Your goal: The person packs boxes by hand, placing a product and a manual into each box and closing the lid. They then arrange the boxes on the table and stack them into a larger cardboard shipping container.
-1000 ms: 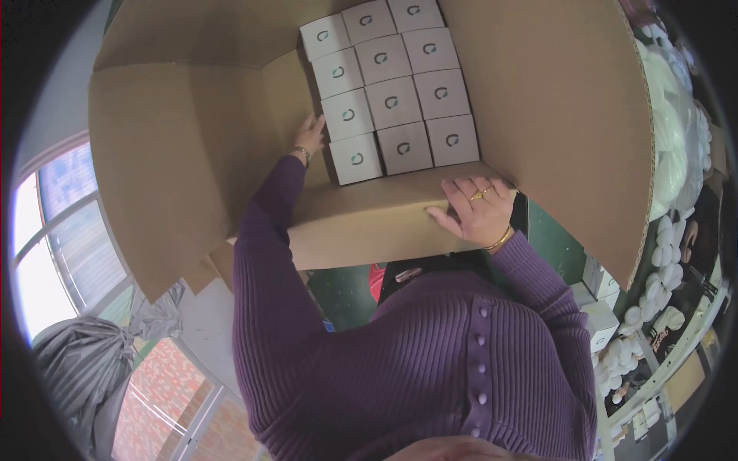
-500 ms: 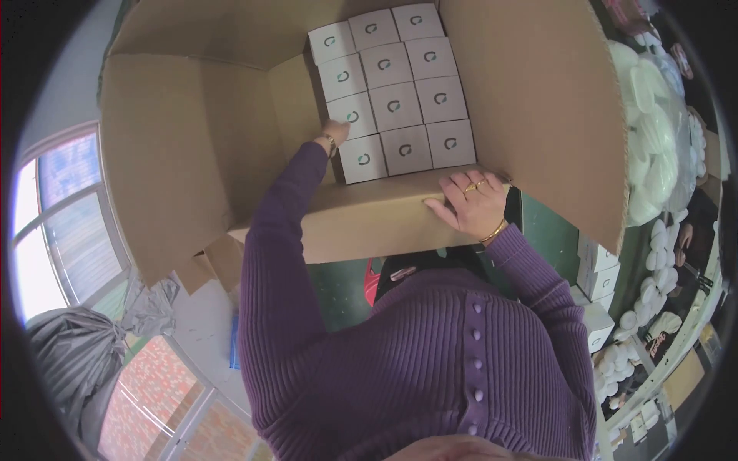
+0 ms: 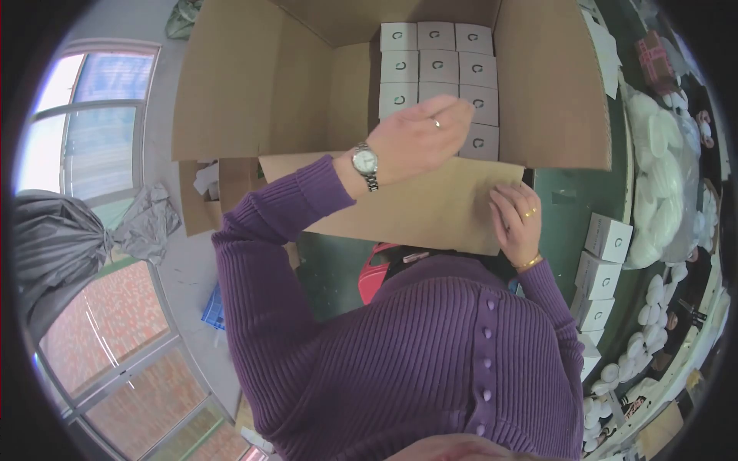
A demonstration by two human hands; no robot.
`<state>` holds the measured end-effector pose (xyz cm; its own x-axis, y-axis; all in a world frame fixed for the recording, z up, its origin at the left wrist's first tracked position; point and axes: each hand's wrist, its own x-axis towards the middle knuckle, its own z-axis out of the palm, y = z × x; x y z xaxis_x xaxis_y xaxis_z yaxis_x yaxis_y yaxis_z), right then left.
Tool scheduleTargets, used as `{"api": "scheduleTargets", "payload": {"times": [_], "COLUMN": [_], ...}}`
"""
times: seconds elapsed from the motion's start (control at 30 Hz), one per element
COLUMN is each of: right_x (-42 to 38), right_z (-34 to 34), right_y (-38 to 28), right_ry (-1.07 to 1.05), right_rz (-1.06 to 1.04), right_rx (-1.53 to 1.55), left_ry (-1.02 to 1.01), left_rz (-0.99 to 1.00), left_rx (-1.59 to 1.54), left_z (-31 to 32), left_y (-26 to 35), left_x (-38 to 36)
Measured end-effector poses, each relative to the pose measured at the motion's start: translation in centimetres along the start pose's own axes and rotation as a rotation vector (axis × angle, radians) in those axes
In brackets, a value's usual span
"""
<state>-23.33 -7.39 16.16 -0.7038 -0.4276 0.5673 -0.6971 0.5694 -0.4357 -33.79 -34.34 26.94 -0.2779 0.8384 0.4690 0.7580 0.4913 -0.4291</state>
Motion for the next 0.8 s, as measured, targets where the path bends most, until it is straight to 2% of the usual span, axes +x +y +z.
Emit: {"api": "scheduleTargets", "payload": {"times": [0.2,0.3,0.37,0.5,0.6,0.7,0.8], "right_x": [-8.6,-12.0,-17.1,-23.5,-24.3,-25.8,-27.7], "right_z": [-6.3,-8.7,-14.4,-21.9,-24.0,-25.9,-26.8], "right_y": [1.8,4.0,5.0,5.3,4.8,4.8,5.4], "right_ry": [-0.063,-0.069,-0.029,0.052,-0.131,-0.311,-0.454], "right_rz": [0.284,0.566,0.811,1.092,1.299,1.501,1.626], "right_rx": [-0.237,-0.330,-0.505,-0.540,-0.627,-0.637,-0.597], "left_ry": [-0.087,-0.108,-0.002,-0.245,-0.321,-0.505,-0.651], "left_rz": [0.093,0.036,0.090,0.101,0.100,0.113,0.199], "left_rx": [0.068,-0.065,-0.225,-0.476,-0.654,-0.794,-0.754], "left_z": [-1.5,-2.9,-1.0,1.7,5.5,10.4,13.9], "left_y": [4.3,5.9,8.1,13.8,17.5,22.2,26.1], "left_x": [1.7,2.6,6.2,11.1,14.6,19.8,25.4]}}
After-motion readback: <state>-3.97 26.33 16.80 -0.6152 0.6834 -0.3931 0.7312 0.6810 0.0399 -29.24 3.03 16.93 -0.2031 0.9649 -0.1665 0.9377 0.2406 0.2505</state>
